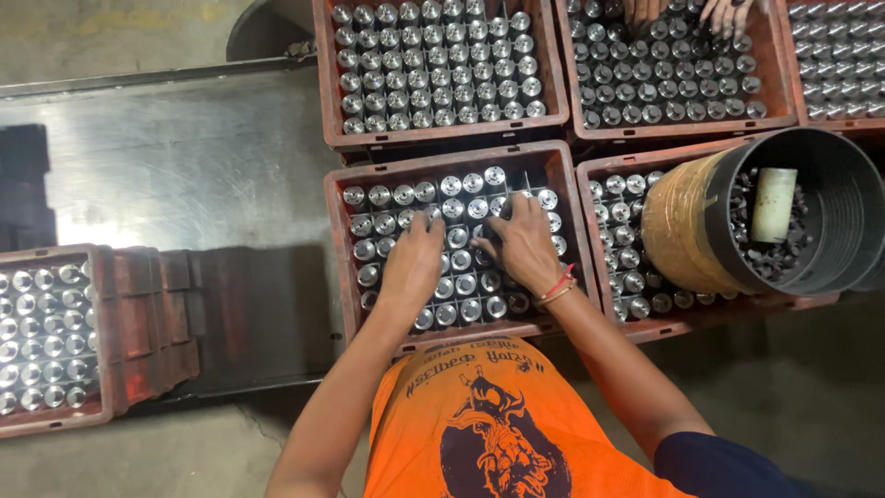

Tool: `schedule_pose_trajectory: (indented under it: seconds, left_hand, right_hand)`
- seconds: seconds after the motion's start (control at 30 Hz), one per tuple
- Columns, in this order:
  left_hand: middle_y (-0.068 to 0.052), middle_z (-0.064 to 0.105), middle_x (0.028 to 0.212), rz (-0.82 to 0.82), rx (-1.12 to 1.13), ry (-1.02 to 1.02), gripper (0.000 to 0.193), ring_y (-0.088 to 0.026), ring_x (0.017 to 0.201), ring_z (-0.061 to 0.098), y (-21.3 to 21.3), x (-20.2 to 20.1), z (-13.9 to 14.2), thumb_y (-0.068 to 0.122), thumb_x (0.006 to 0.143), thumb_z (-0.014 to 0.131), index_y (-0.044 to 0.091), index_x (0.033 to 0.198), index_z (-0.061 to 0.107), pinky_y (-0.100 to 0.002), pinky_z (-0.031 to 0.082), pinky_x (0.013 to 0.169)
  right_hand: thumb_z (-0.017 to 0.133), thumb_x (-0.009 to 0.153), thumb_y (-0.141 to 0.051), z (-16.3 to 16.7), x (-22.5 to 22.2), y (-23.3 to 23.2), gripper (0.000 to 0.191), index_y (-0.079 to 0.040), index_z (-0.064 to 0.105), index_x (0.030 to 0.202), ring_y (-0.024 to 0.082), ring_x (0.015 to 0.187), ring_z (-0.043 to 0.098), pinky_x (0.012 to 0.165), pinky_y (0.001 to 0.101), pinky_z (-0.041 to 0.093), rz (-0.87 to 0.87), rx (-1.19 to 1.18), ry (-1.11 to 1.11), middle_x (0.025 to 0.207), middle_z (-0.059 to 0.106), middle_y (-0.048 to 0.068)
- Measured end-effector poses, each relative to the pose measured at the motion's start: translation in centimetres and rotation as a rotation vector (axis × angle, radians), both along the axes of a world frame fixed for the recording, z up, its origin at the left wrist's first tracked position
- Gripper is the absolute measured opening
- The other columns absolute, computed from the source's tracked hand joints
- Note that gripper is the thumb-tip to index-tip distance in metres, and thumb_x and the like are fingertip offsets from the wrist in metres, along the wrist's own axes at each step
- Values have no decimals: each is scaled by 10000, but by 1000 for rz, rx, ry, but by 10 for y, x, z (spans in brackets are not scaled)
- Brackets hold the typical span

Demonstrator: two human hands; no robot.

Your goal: The person arranges small silver metal caps into a red plastic crate, placing them one by one into a grid pattern. The person occasionally picks up multiple caps and places them together, then continues filling the crate.

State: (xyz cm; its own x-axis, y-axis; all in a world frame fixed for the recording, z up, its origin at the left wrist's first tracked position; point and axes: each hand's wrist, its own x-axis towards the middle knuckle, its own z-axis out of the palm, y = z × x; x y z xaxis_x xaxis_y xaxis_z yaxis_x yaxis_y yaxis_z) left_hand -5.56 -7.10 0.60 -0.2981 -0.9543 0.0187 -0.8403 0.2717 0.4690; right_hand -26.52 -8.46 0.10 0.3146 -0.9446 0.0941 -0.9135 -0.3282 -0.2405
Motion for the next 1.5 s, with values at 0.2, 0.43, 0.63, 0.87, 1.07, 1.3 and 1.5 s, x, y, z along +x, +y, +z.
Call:
schedule_pose_trajectory:
  seconds: [0.2, 0.43, 0.63, 0.87, 1.07, 1.3, 1.5]
  left_hand:
    - [-152, 559, 1200, 15, -182, 17, 244, -342, 1097, 537, -4, -3, 0, 199, 849, 759, 56, 1034, 691, -490, 449, 896]
    - [-141, 516, 1181, -48, -59, 0, 282, -354, 1158, 455, -14, -18, -19, 263, 830, 783, 95, 1043, 708, -640, 347, 941]
    - [-172, 544, 1308, -17, -121, 307, 260, -363, 1282, 470, -21, -9, -43, 240, 926, 708, 68, 1114, 661, -628, 367, 1041]
    - [-261, 669, 1026, 428, 663, 1416, 623, -423, 896, 682, -34, 1, -42, 563, 1026, 452, -11, 1269, 456, -556, 589, 779]
    - [-302, 683, 916, 169, 258, 314, 567, -489, 809, 709, -14, -11, -13, 262, 950, 651, -7, 1354, 357, -536, 573, 726]
    - [-282, 556, 1178, -74, -25, 183, 385, -452, 877, 683, 0, -22, -17, 80, 867, 739, -5, 1168, 515, -517, 586, 713]
    - [-144, 566, 1144, -181, -155, 56, 275, -343, 1115, 546, 1, -19, -11, 201, 869, 789, 63, 1060, 648, -500, 468, 904]
  right_hand:
    - [811, 819, -363, -5, -5, -4, 364, -52, 787, 1008, 301, 985, 486, 839, 448, 433, 16, -25, -162, 1060, 542, 148]
    - [663, 1047, -408, 26, -57, 5, 380, -101, 633, 1268, 201, 1104, 658, 967, 337, 557, -50, 375, -1219, 1175, 671, 100]
    - [678, 936, -348, 21, -25, 7, 628, -70, 435, 1444, 264, 709, 711, 614, 377, 554, -221, 638, -985, 790, 708, 123]
    - [659, 987, -253, 3, 9, 14, 310, -18, 564, 1165, 333, 544, 662, 477, 446, 489, -85, 148, -143, 624, 627, 118]
    - [737, 919, -273, -6, 5, 15, 254, -39, 642, 897, 320, 643, 631, 564, 436, 502, -44, 24, -139, 739, 616, 132]
    - [796, 877, -420, -5, -2, 34, 431, -17, 652, 932, 305, 875, 543, 774, 439, 462, -49, -41, -141, 890, 562, 144]
    - [822, 866, -368, -19, 0, 41, 340, -54, 756, 979, 315, 902, 488, 759, 465, 402, -45, 4, -78, 916, 514, 141]
